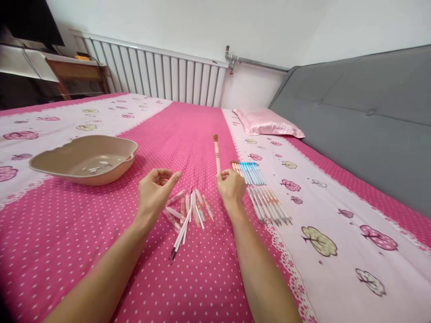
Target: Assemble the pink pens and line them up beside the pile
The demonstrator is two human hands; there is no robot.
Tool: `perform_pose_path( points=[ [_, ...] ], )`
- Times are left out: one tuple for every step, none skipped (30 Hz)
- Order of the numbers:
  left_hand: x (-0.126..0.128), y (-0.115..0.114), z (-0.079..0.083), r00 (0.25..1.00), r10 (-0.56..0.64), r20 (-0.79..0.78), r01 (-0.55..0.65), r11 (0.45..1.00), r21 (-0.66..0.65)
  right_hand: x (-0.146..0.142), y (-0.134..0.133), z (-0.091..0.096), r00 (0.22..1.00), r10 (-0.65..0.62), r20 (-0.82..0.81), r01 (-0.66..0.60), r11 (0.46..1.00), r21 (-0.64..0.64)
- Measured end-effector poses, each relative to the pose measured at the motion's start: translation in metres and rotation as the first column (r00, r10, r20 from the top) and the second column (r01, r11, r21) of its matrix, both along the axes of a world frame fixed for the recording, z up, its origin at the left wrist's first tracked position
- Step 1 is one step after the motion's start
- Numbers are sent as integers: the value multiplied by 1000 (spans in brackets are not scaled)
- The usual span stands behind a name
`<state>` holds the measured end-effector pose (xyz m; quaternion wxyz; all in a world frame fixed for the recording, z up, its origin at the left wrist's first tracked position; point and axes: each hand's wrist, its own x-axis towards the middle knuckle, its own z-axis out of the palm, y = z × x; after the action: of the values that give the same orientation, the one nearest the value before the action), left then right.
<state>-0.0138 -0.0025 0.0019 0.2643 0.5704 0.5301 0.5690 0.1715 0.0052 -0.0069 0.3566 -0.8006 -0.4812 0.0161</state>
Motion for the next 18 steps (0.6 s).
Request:
perform_pose_path(
  points=[
    [0, 0, 0, 1000, -3, -3, 3, 1000, -3, 6, 2, -3, 999, -43, 12, 43, 999, -16],
    [0, 0, -1, 1000, -7, -5, 7, 1000, -6, 11, 3, -5, 997, -79, 19, 80, 996, -29],
    [0, 0, 0, 1000, -9, -6, 9, 1000, -10, 15, 4, -8, 994, -108, 21, 109, 993, -38],
    [0, 0, 0, 1000, -9, -7, 9, 1000, -14, 18, 5, -11, 991, -131, 22, 132, 990, -47],
    [0, 0, 0, 1000, -8, -7, 8, 1000, -18, 21, 6, -14, 988, -152, 24, 153, 987, -58],
    [1, -1, 1, 1000, -8, -8, 8, 1000, -23, 23, 6, -16, 985, -170, 26, 172, 983, -70],
    [1, -1, 2, 1000, -10, -10, 10, 1000, -27, 25, 7, -19, 982, -186, 28, 188, 979, -82],
    [1, -2, 2, 1000, -11, -11, 11, 999, -31, 26, 8, -22, 979, -200, 30, 202, 975, -94],
    [1, -2, 3, 1000, -13, -14, 13, 999, -34, 27, 8, -24, 976, -214, 30, 216, 971, -104],
    [1, -2, 3, 1000, -15, -16, 14, 999, -36, 28, 9, -27, 974, -226, 30, 228, 967, -114],
    [1, -3, 3, 1000, -17, -17, 16, 999, -35, 28, 9, -29, 971, -238, 29, 240, 963, -122],
    [1, -3, 2, 1000, -16, -17, 16, 999, -33, 29, 9, -32, 968, -249, 29, 250, 960, -128],
    [1, -3, 2, 1000, -18, -19, 17, 999, -29, 29, 10, -34, 966, -258, 28, 259, 957, -133],
    [1, -2, 1, 1000, -20, -21, 20, 1000, -24, 30, 10, -35, 964, -266, 27, 267, 954, -136],
    [0, -2, 0, 1000, -22, -22, 21, 1000, -18, 30, 10, -37, 962, -272, 28, 273, 952, -138],
    [0, -2, -1, 999, -24, -22, 23, 1000, -14, 31, 11, -38, 961, -277, 29, 278, 951, -138],
    [0, -2, -1, 999, -27, -22, 27, 1000, -11, 31, 11, -39, 960, -280, 31, 281, 950, -138],
    [0, -1, -2, 999, -29, -21, 29, 1000, -10, 31, 11, -40, 959, -282, 34, 284, 949, -137]
  ],
)
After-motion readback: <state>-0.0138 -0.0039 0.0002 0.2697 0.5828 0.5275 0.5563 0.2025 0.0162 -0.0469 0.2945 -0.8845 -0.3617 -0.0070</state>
